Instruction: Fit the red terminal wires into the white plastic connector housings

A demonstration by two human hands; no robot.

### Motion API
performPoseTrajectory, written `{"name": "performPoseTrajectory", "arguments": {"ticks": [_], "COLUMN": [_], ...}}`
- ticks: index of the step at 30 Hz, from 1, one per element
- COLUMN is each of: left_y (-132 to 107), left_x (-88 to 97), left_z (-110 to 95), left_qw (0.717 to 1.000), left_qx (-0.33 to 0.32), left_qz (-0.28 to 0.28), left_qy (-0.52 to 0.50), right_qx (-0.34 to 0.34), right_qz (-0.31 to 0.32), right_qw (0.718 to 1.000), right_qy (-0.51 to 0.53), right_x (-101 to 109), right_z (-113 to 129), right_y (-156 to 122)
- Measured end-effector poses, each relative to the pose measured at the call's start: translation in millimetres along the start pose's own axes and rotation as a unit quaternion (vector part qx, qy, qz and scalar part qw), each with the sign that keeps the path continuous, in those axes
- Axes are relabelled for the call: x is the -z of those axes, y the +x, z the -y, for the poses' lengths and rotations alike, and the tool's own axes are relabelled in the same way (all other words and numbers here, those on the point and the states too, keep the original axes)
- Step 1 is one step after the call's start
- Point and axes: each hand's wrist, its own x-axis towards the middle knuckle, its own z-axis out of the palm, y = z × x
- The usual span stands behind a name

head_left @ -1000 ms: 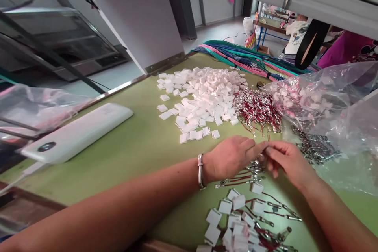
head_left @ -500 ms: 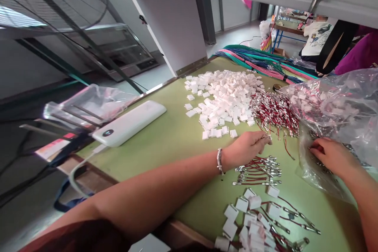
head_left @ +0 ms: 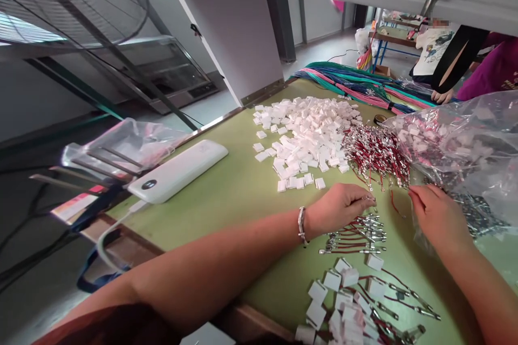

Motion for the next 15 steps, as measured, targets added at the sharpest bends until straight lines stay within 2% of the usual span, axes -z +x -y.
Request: {"name": "performPoseTrajectory", "arguments": {"ticks": [2, 4, 7, 11, 15], "left_y": [0, 1, 2, 1, -2], "left_x": [0.5, 1.4, 2.3, 1.4, -0.7], "left_z": [-1, -1, -2, -4, -6], "left_qw": [1.0, 1.0, 0.999, 0.998, 0.998], "left_qx": [0.001, 0.008, 0.027, 0.021, -0.006], "left_qz": [-0.005, -0.011, -0.014, -0.001, 0.031], "left_qy": [-0.004, -0.018, -0.04, -0.051, -0.05], "right_qx": [-0.035, -0.053, -0.028, 0.014, 0.01], "right_qz": [-0.005, -0.014, -0.013, 0.006, 0.006], "right_qw": [0.999, 0.992, 0.978, 0.967, 0.963], "right_qy": [0.036, 0.115, 0.208, 0.256, 0.27], "right_x": [1, 6, 16, 20, 15], "right_z": [0, 5, 28, 59, 66], "right_y": [1, 1, 0, -5, -9]}}
